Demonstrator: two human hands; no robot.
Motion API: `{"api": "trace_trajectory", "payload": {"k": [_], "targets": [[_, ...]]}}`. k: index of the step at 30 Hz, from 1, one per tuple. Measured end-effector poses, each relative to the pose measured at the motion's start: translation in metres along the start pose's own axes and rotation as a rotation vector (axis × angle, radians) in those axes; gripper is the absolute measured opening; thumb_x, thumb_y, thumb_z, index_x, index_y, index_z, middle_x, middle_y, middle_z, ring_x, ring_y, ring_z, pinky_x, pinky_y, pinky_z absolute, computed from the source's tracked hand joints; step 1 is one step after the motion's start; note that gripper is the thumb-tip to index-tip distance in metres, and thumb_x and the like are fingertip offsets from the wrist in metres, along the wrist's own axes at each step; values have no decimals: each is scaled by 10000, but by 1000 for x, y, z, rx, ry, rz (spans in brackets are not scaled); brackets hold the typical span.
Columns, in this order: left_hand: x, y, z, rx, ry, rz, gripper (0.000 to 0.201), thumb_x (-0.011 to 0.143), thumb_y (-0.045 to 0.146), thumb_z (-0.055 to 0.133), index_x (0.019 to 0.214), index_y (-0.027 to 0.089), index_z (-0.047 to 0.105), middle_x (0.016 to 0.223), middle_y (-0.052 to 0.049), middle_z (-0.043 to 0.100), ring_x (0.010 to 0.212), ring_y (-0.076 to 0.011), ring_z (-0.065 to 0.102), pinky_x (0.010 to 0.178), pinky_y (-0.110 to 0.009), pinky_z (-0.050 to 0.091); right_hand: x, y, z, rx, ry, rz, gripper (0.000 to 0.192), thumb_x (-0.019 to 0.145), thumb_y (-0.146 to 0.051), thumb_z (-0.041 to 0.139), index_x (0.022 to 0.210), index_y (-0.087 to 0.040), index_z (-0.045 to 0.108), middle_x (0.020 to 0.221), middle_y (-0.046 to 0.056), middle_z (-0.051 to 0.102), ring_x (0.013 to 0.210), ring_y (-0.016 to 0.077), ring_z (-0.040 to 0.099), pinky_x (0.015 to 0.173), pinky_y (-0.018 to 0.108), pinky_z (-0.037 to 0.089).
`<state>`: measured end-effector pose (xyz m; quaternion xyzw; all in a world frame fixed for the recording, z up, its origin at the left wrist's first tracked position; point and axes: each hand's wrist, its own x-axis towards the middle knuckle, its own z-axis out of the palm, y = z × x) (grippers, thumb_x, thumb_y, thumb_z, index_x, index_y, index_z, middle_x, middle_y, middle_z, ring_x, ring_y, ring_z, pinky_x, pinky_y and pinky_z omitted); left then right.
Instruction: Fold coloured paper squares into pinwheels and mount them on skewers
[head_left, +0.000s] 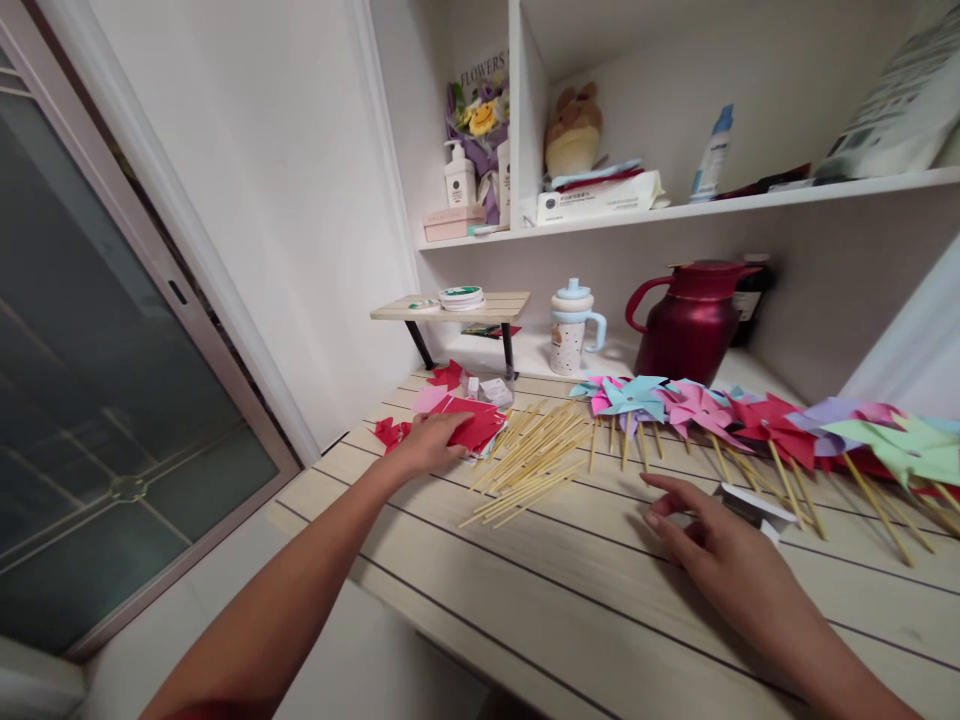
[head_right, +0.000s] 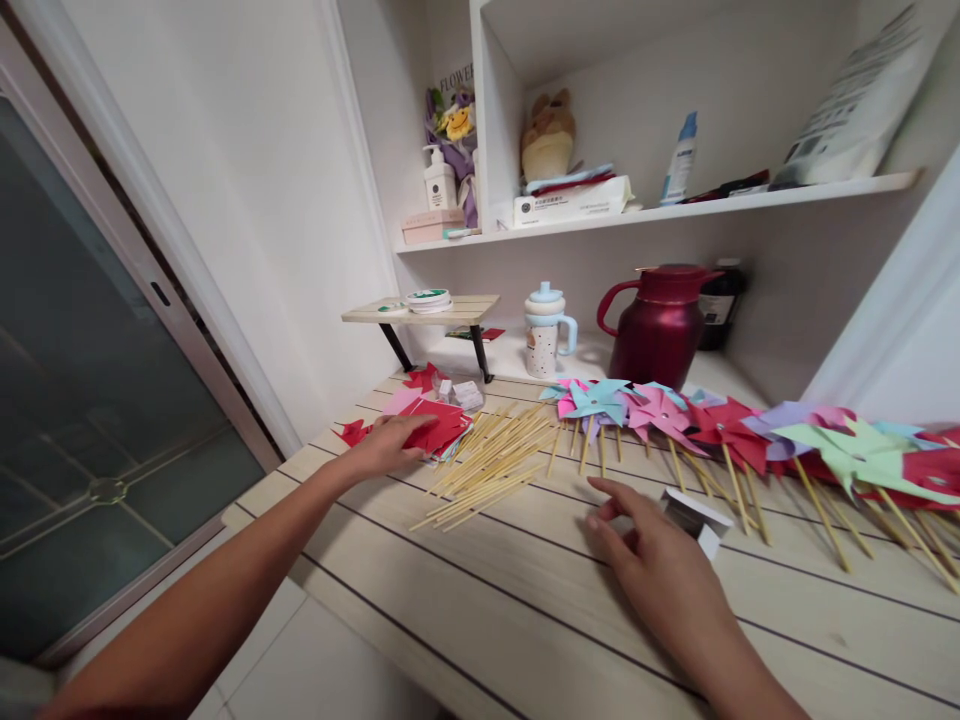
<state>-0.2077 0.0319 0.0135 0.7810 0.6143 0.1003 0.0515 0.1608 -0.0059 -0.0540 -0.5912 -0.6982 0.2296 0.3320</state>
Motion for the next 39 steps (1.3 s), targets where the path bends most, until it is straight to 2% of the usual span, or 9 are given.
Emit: {"api": "trace_trajectory", "payload": {"k": [5,10,13,20,24,27,30,35,39], "targets": [[-3,3,-7,-57,21,47,566,823,325,649,1371,250,529,1364,-97,612,1219,-287,571,1025,-420,424,-3,-10,-4,32,-64,4,512,859,-563,447,1232,-250,605,841,46,677,606,214,595,608,363,462],[-3,6,-15,-72,112,64,255,892,301,555,1077,247,723,1069,-67,747,1003,-265,668,909,-401,486,-5,-15,-4,110,-86,15,460,828,-556,507,1120,-242,672,736,31,658,595,212,576,602,355,441],[-2,17,-22,-55,221,82,244,922,288,512,981,251,746,995,-64,756,962,-253,665,932,-419,465,-9,-23,-3,317,-125,60,454,801,-554,582,1103,-228,678,642,1,600,561,188,554,562,324,421],[0,82,-21,-67,419,219,248,952,314,506,903,211,726,899,-60,753,880,-226,670,858,-398,492,-20,-46,-2,997,-424,195,439,779,-534,709,1055,-193,710,750,24,693,535,133,580,560,293,450],[-4,125,0,115,633,611,232,948,152,473,1005,206,692,1030,-61,755,952,-212,671,1002,-459,426,-21,-49,-3,1303,-429,259,481,876,-533,614,1253,-233,606,1045,106,752,899,233,721,845,387,497],[-7,144,23,235,723,881,271,930,93,466,1107,172,655,1096,-82,740,1035,-211,655,1085,-471,369,-16,-48,-6,1466,-341,316,388,872,-531,628,1129,-241,622,988,74,765,893,230,728,851,381,504],[-8,155,45,273,783,981,259,902,70,501,1099,128,659,1109,-93,737,1094,-214,632,1151,-469,292,-10,-45,-10,1510,-167,328,258,821,-400,735,997,-239,638,906,15,759,736,156,702,747,300,522],[-11,166,62,274,762,1015,274,929,156,532,1172,216,644,1231,-54,697,1218,-183,553,1202,-459,197,-6,-40,-12,1400,-29,242,344,684,-272,843,956,-232,636,778,-22,734,669,142,655,652,255,501],[-12,163,65,28,748,983,392,946,382,539,1296,206,554,1184,-101,690,1246,-225,525,1184,-479,219,-6,-40,-17,1298,33,200,352,692,-324,834,960,-244,621,754,-20,727,665,161,655,633,270,496]]}}
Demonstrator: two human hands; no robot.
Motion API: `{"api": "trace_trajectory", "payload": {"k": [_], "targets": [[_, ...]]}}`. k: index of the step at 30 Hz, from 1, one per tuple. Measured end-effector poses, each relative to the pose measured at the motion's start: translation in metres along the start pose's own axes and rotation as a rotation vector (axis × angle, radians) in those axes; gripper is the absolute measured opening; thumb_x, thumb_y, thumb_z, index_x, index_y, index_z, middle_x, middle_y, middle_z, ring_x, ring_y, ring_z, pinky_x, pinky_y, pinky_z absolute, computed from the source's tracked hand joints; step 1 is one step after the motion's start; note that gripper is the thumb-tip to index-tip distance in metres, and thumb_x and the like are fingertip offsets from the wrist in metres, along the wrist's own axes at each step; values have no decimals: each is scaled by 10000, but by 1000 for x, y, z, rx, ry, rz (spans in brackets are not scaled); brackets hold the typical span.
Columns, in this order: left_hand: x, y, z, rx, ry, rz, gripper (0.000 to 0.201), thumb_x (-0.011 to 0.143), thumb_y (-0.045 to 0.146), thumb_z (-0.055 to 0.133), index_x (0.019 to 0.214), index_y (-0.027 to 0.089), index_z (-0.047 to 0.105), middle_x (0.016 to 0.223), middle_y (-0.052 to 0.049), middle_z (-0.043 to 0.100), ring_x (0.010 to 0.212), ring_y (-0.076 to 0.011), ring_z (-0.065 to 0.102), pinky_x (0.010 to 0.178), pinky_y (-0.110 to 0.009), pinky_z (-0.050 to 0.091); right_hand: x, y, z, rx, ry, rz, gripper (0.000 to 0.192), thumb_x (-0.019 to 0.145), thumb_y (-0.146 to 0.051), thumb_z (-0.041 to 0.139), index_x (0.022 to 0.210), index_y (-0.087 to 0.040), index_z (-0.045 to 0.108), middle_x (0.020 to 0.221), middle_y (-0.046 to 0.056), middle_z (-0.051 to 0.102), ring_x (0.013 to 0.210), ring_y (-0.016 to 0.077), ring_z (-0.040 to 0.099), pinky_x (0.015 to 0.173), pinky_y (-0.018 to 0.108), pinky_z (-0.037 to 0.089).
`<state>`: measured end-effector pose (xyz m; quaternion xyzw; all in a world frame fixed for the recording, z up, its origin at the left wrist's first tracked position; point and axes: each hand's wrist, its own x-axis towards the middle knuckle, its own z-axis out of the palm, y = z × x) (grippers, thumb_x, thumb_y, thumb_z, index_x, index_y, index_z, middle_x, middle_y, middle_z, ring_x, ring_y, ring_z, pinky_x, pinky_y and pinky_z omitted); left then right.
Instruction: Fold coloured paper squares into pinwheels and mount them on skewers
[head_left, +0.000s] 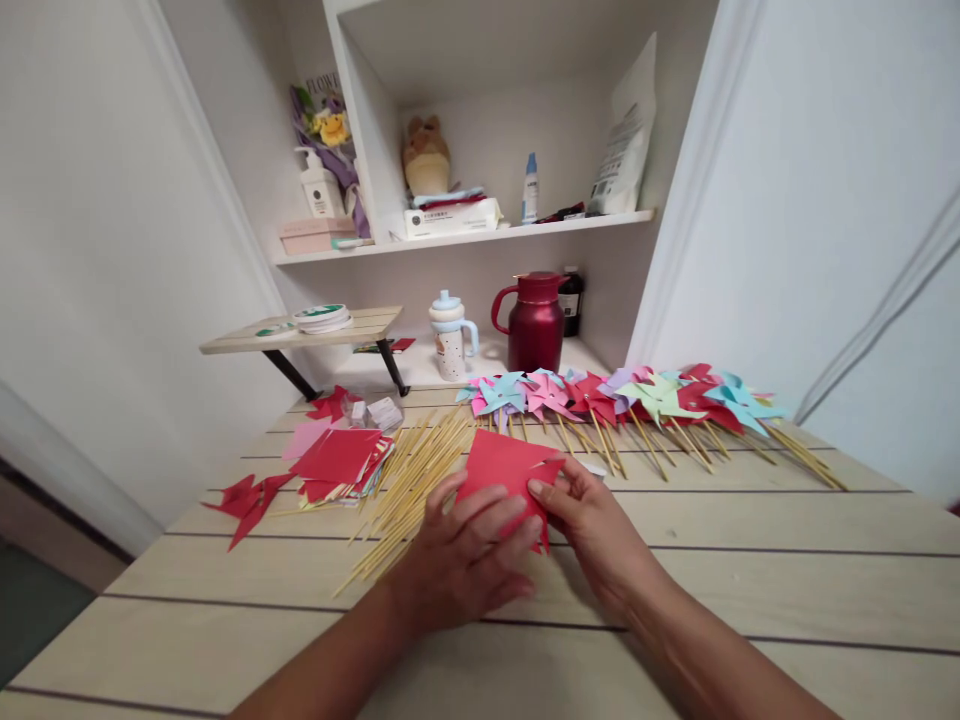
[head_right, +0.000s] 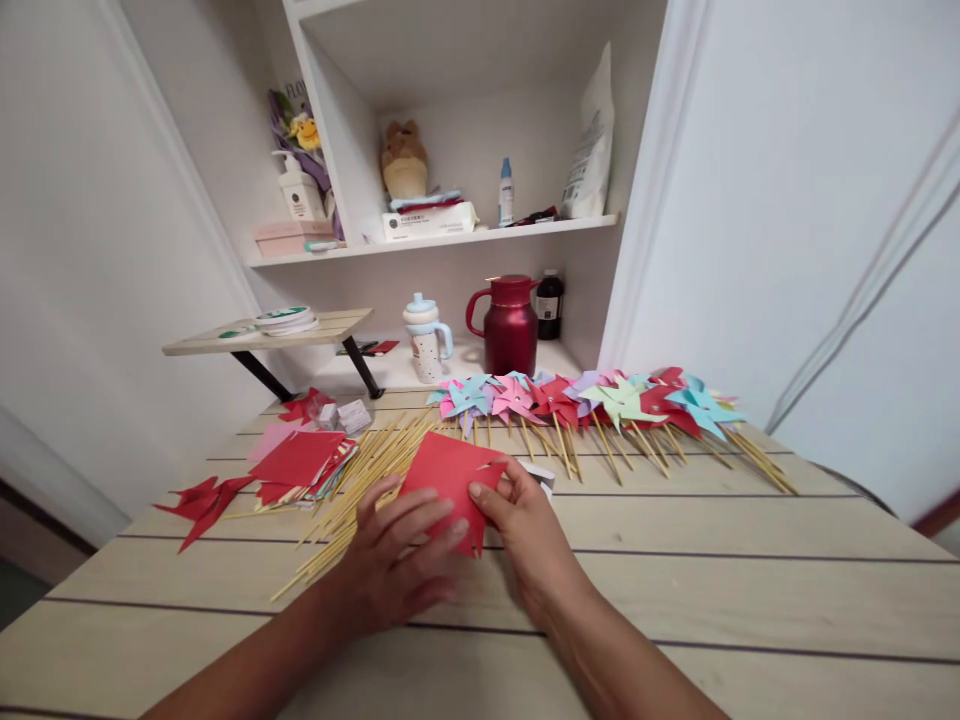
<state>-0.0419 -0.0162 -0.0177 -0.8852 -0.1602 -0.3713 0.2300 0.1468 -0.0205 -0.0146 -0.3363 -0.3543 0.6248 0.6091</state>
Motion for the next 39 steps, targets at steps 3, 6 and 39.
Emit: {"api": "trace_trajectory", "payload": {"k": [3,6,39], "targets": [[-8,-4,5,-176,112,-339,476,978,426,426,1398,202,433,1278,-160,588,1283,-273,483,1108,-492,338,1,-6,-1,-75,63,-85,382,695,-343,831,1002,-248,624,809,0,736,733,185,677,719,313,529],[-14,-6,15,-411,201,-740,442,986,403,412,1394,231,398,1331,-155,528,1224,-259,528,1025,-445,434,2,-7,-4,-138,79,-123,404,731,-368,803,1070,-258,611,877,20,743,770,199,692,747,341,545],[-2,-15,16,-1243,73,-1243,388,904,475,547,665,171,584,595,12,578,608,-131,535,653,-252,428,3,-5,-12,-360,121,-228,349,768,-340,776,1068,-264,612,806,-7,687,719,166,657,633,278,547]]}}
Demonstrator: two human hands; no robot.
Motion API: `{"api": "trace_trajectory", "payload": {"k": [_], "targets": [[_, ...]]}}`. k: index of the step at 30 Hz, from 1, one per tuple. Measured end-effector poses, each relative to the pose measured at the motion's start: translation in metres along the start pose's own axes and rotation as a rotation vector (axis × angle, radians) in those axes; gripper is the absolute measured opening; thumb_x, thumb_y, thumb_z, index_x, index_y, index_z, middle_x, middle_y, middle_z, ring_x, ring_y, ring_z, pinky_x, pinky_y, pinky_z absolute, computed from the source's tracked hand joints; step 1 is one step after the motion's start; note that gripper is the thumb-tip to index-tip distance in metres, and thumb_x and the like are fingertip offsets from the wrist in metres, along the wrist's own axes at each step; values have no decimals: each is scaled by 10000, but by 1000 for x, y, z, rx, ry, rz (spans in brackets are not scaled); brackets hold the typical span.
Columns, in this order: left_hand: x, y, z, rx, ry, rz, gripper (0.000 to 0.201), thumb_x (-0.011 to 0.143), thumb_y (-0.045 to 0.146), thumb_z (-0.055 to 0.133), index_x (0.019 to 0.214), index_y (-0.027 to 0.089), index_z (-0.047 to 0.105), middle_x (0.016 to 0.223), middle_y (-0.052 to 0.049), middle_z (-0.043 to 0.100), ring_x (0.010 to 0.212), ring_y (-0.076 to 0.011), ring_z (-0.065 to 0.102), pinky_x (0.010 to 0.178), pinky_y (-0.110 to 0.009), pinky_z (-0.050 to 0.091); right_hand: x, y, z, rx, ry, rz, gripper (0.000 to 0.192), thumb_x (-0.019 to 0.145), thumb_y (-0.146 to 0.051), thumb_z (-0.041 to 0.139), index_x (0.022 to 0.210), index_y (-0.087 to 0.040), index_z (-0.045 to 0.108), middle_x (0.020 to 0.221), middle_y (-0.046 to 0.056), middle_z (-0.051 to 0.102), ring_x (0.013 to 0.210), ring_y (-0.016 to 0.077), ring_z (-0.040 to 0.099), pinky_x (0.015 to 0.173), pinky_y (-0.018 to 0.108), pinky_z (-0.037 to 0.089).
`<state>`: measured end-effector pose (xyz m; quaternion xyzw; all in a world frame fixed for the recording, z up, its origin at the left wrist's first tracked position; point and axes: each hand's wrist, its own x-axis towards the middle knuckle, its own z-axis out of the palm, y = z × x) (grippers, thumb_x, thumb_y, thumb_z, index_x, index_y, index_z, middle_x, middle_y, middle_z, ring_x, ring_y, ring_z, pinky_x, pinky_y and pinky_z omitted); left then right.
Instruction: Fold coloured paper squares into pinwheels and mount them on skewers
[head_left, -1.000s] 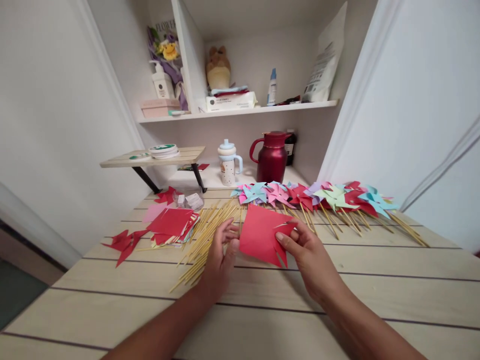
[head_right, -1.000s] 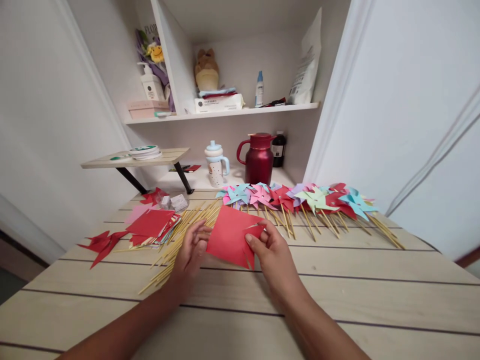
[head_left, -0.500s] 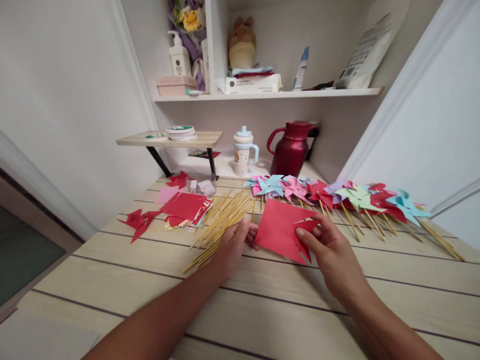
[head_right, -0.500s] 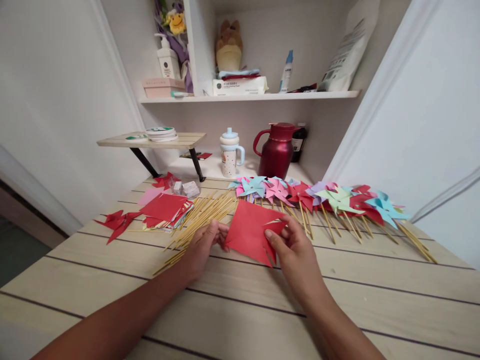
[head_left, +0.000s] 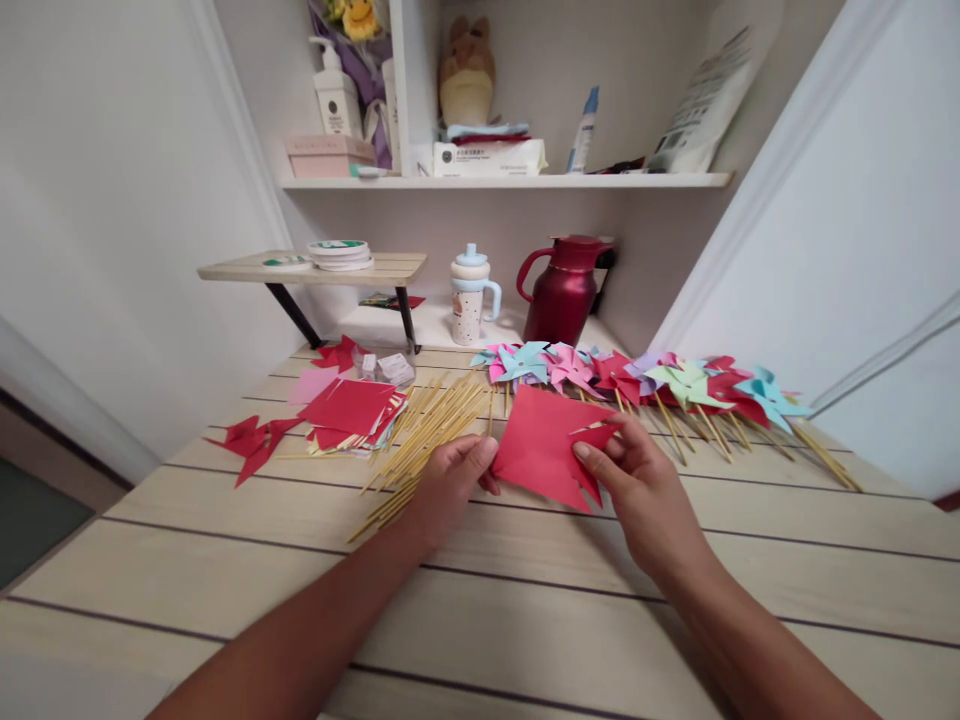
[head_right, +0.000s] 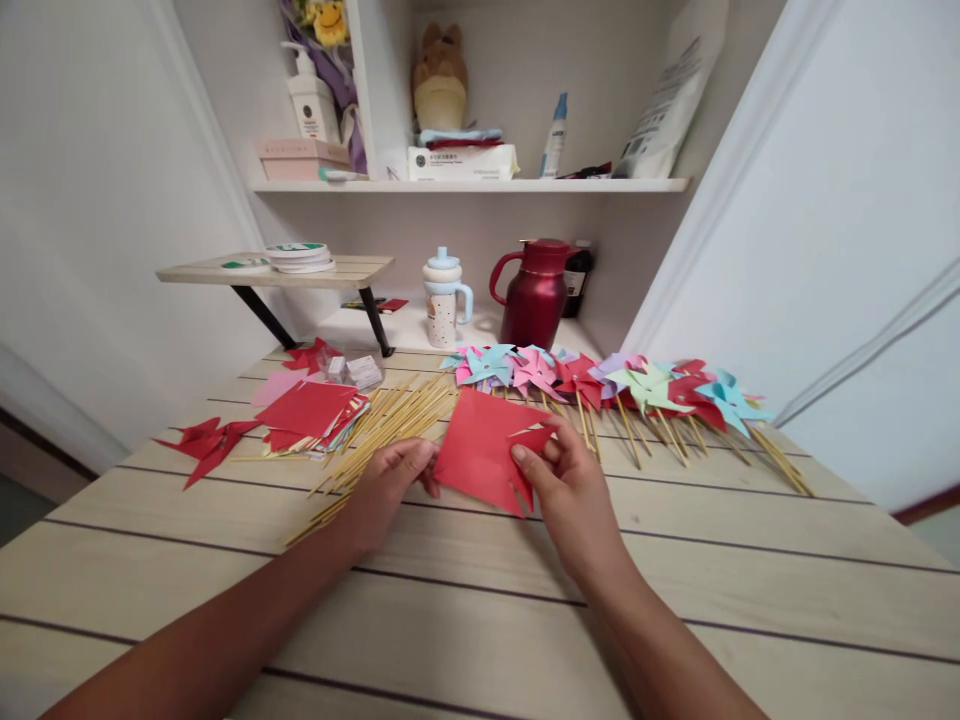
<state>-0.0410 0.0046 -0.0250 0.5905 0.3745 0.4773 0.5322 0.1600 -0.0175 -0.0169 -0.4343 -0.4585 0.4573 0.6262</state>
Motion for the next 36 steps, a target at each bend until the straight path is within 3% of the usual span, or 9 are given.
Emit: {"api": "trace_trajectory", "payload": {"k": [3,7,11,16,21,24,27,32,36], "targets": [[-1,2,1,-29,-100,-32,416,917,506,513,677,173,581,635,1,595,636,-143,541,671,-265,431,-3,-3,2,67,-46,24,413,780,-322,772,1147,-283,587,921,17,741,788,187,701,715,319,579],[-1,1,1,-32,-201,-51,405,903,520,539,733,160,617,697,-25,629,679,-156,558,704,-281,441,-7,-6,5,70,-35,21,574,778,-304,779,1290,-306,519,811,-1,755,699,171,709,648,289,580],[-2,-3,2,-53,-206,-103,350,861,495,624,840,149,666,745,-37,651,710,-165,570,729,-296,448,-9,-7,7,44,-22,17,654,768,-301,789,1347,-303,484,725,-17,744,628,152,692,589,250,556],[-3,-1,4,-134,-136,-136,308,834,438,679,939,152,715,865,-51,692,791,-182,601,767,-304,456,-11,-9,8,17,-31,-2,650,767,-302,786,1345,-290,488,703,-28,734,619,152,687,578,253,556],[-1,3,6,-153,77,-93,276,778,403,744,682,152,683,633,22,603,603,-106,488,617,-234,395,-11,-9,8,-1,-14,8,727,740,-300,809,1378,-304,462,732,-21,741,652,170,697,608,287,569],[2,0,5,-263,169,-78,272,773,399,751,665,160,679,610,33,597,582,-99,477,618,-233,396,-11,-6,8,14,-4,64,760,708,-301,838,1373,-299,469,695,-30,732,643,169,698,617,285,566],[5,-4,5,-410,90,-84,319,810,478,696,790,161,730,761,-25,698,708,-152,587,731,-279,451,-11,-2,9,70,23,114,751,688,-291,856,1348,-286,499,625,-47,709,614,154,694,614,262,562],[6,-6,7,-481,-69,-45,598,884,666,465,1048,156,730,1059,-116,728,970,-242,634,884,-354,451,-10,2,11,150,125,40,724,704,-267,848,1342,-304,508,797,10,784,731,162,732,703,285,586],[2,-8,10,-431,-135,-26,453,911,547,533,1076,168,716,1023,-95,725,908,-217,634,852,-336,455,-10,2,10,117,149,-59,682,731,-255,827,1337,-323,523,782,-1,781,706,153,726,669,263,585]]}}
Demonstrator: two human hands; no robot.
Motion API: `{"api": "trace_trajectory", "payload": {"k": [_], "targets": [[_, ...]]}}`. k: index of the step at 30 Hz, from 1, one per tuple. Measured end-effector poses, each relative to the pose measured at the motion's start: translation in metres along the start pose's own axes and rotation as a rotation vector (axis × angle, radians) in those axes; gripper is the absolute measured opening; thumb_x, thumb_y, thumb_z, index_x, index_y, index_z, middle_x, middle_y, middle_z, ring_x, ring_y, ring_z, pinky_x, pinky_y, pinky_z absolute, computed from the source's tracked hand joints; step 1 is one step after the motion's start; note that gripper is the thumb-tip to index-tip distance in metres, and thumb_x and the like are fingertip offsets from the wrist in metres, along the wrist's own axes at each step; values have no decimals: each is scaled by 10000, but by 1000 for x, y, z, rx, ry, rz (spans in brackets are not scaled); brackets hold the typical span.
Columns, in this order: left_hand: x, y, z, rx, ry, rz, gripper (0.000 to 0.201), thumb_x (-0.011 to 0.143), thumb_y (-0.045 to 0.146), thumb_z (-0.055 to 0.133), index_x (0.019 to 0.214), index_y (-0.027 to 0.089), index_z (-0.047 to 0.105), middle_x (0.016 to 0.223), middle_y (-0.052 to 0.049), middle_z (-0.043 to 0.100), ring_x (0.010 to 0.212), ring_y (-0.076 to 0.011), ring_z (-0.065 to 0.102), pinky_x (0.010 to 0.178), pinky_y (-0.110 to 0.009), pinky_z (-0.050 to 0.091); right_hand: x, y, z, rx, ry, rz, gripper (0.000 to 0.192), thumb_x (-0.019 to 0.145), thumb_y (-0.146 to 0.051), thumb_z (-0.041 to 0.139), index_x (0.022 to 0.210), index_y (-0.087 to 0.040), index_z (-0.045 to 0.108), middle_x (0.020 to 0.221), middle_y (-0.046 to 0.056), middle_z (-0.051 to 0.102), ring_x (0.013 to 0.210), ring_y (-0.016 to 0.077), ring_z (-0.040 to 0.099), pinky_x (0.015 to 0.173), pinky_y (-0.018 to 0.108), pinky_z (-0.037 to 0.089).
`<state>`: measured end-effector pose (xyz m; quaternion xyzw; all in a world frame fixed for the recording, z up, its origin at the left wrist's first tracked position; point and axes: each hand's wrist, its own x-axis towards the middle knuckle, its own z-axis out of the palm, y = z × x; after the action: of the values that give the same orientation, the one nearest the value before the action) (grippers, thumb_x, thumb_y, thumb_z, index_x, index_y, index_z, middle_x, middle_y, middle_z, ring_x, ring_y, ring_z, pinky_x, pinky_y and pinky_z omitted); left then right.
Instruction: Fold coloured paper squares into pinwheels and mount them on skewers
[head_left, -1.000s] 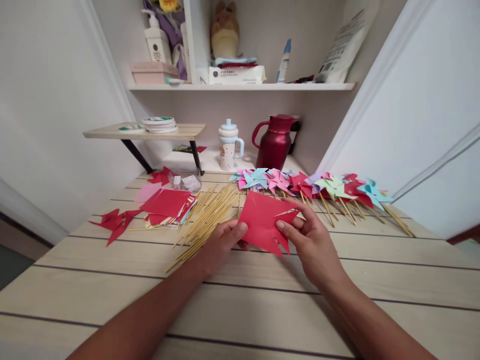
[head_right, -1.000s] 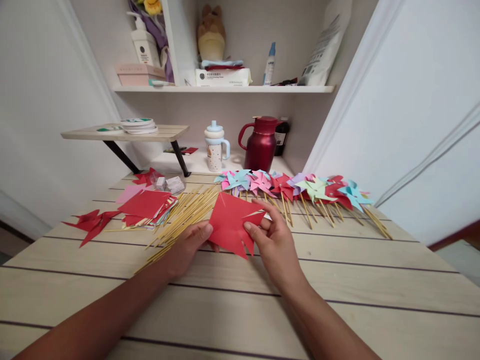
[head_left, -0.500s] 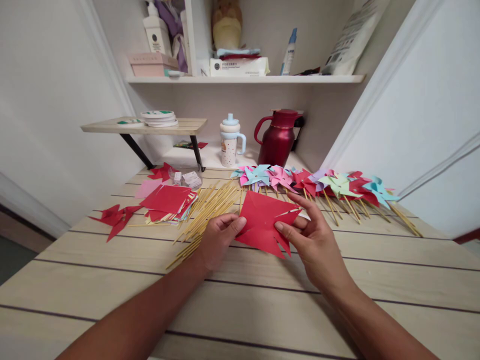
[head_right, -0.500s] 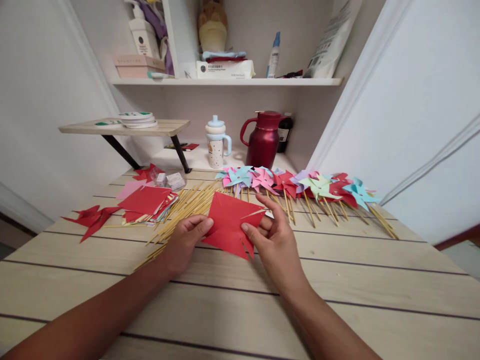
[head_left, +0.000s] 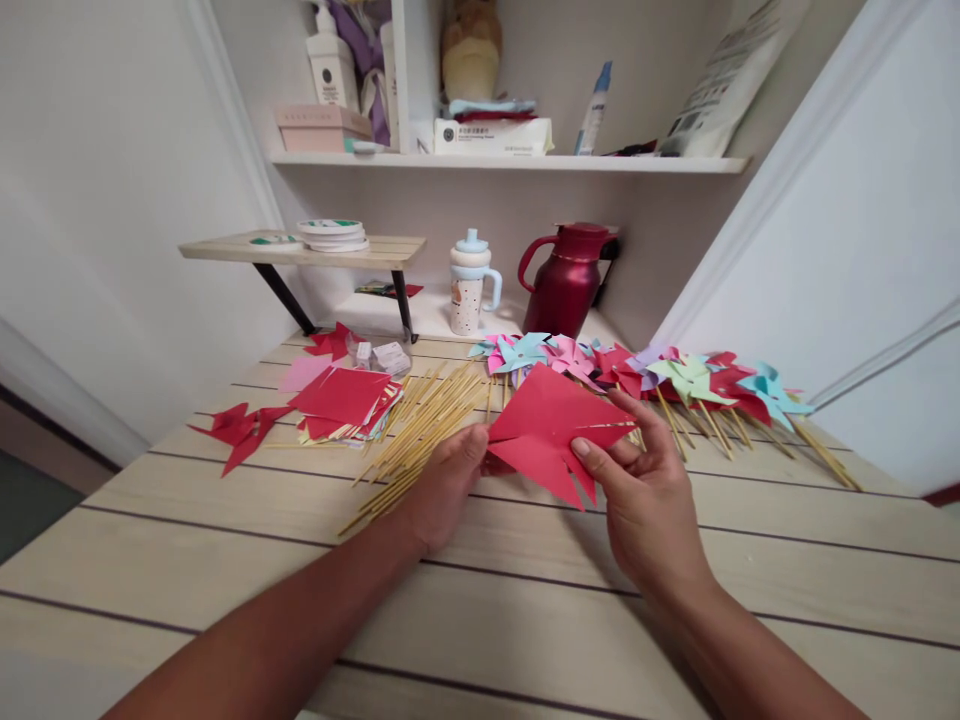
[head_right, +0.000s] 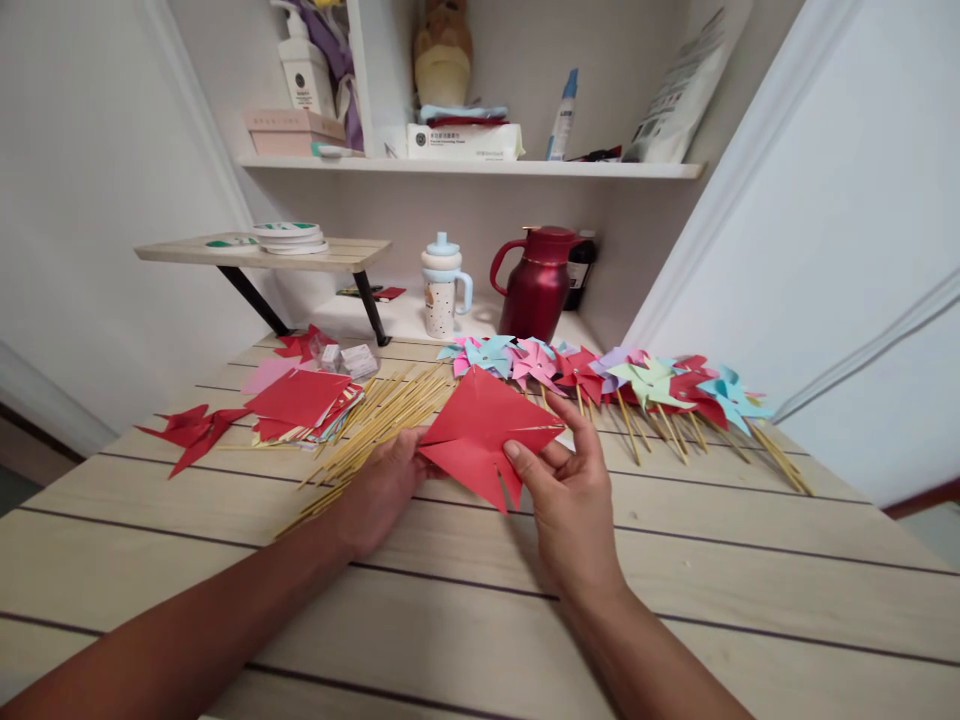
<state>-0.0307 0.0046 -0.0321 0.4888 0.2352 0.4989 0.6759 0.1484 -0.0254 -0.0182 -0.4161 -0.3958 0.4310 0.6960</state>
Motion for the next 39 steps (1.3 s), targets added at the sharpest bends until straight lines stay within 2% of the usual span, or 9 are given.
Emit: {"api": "trace_trajectory", "payload": {"k": [5,9,15,19,22,26,30,33,39], "targets": [[-3,0,1,61,64,-81,285,794,411,738,934,163,734,812,-35,691,716,-148,586,723,-272,438,-2,0,1,-51,-9,-23,668,734,-259,824,1330,-321,529,736,-7,765,667,159,718,621,256,580],[-3,1,2,42,180,-78,274,756,416,765,768,147,715,708,-13,652,657,-126,550,680,-258,425,-4,2,2,-71,-72,27,686,745,-260,816,1353,-317,504,808,-1,777,738,168,725,687,288,588],[0,-3,4,-57,310,-19,307,732,432,775,669,150,673,646,2,610,603,-115,494,628,-251,403,-3,7,2,-42,-53,84,714,712,-240,841,1346,-308,520,638,-66,708,636,130,682,690,266,568],[1,-8,6,-71,198,-16,418,833,565,634,938,170,721,917,-73,705,805,-170,602,776,-296,441,-3,8,5,-27,17,77,735,688,-274,856,1340,-288,516,752,-24,749,664,137,680,705,291,563],[-1,-10,10,-44,69,22,503,884,611,528,1133,204,686,1122,-101,698,999,-214,616,881,-322,425,-4,9,7,-59,54,10,674,706,-270,843,1310,-293,544,613,-79,650,577,106,610,642,252,531],[-3,-12,12,-71,-20,25,481,875,593,560,1099,191,702,1063,-106,725,963,-230,651,872,-340,446,-6,10,7,-177,71,-57,615,735,-283,816,1295,-306,563,539,-106,536,530,101,542,582,234,497],[-2,-14,12,-139,-12,-59,461,862,584,584,979,164,733,948,-114,749,914,-250,680,850,-365,477,-7,11,7,-161,13,-22,668,739,-315,808,1339,-296,515,639,-60,644,636,153,641,642,288,546],[-1,-13,12,-187,46,-110,354,856,472,650,939,140,738,907,-116,759,912,-262,691,860,-382,493,-7,12,8,-122,-32,24,694,728,-329,816,1343,-290,496,786,-15,723,698,172,677,676,317,567],[0,-10,9,-313,112,-120,362,826,422,703,1049,136,711,1054,-134,746,1029,-273,674,943,-414,490,-6,10,7,-123,-100,53,737,735,-319,812,1371,-317,439,862,-13,712,709,162,661,687,319,569]]}}
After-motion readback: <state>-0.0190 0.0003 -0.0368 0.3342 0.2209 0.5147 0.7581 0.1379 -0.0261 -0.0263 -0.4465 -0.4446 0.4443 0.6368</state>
